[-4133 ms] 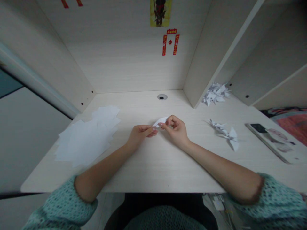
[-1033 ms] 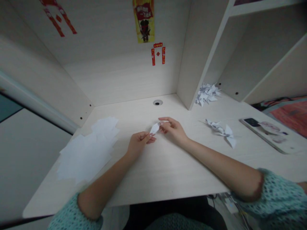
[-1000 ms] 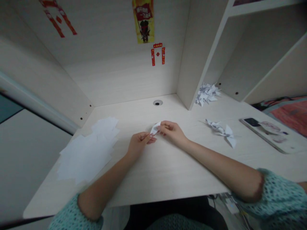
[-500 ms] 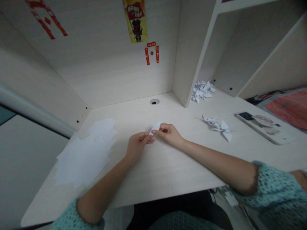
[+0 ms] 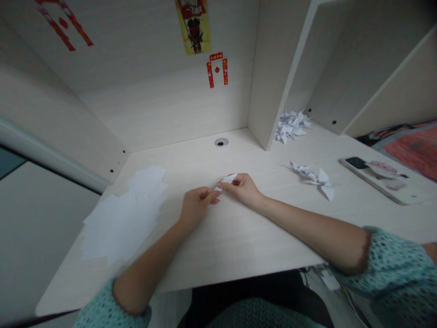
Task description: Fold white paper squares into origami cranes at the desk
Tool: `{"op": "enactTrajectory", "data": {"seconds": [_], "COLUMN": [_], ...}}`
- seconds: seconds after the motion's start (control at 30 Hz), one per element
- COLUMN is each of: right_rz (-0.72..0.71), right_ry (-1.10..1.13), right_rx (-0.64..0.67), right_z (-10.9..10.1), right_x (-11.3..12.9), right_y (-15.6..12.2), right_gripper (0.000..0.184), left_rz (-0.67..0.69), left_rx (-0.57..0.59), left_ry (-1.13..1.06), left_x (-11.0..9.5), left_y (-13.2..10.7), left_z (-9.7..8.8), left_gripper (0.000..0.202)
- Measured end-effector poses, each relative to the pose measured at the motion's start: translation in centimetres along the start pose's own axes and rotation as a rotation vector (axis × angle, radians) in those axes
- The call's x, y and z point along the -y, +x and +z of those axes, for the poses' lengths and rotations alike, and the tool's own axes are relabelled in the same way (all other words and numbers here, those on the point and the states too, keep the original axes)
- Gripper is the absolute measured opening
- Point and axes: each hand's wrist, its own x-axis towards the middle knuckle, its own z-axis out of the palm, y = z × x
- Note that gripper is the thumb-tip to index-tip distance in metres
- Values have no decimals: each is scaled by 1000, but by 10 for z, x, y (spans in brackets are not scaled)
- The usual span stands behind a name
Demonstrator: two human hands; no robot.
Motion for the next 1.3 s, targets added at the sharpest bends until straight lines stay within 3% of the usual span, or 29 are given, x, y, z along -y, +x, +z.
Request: {"op": "enactTrajectory", "data": {"seconds": [0.33,0.57,0.83,1.03,1.13,1.3], "right_rz": [4,-2,-18,-57,-59,-81], "right_ry": [-86,-81,-85,-78,-61,-23], "right_rx": [-115,-114,-138,-244,-208,-6], "right_z": [1,1,2,-10,-12,-5], "right_x": [-4,-7,-5,-1,-2,-4], "right_y": [-1,-1,-2,7,11,6], "right_gripper": [30,31,30,32,30,32], "left_rz": [54,130,109,116,139,158], "left_rx": [0,-3,9,10,-55,-153], "left_ry": [111,302,304,325,260,150], "left_x": [3,-3,-2,2,2,-1], "left_y": [2,-2,0,0,-2,-3], "left_z": [-2,-6,-8,-8,-8,-9], "left_gripper": [32,37,34,30,28,28]}}
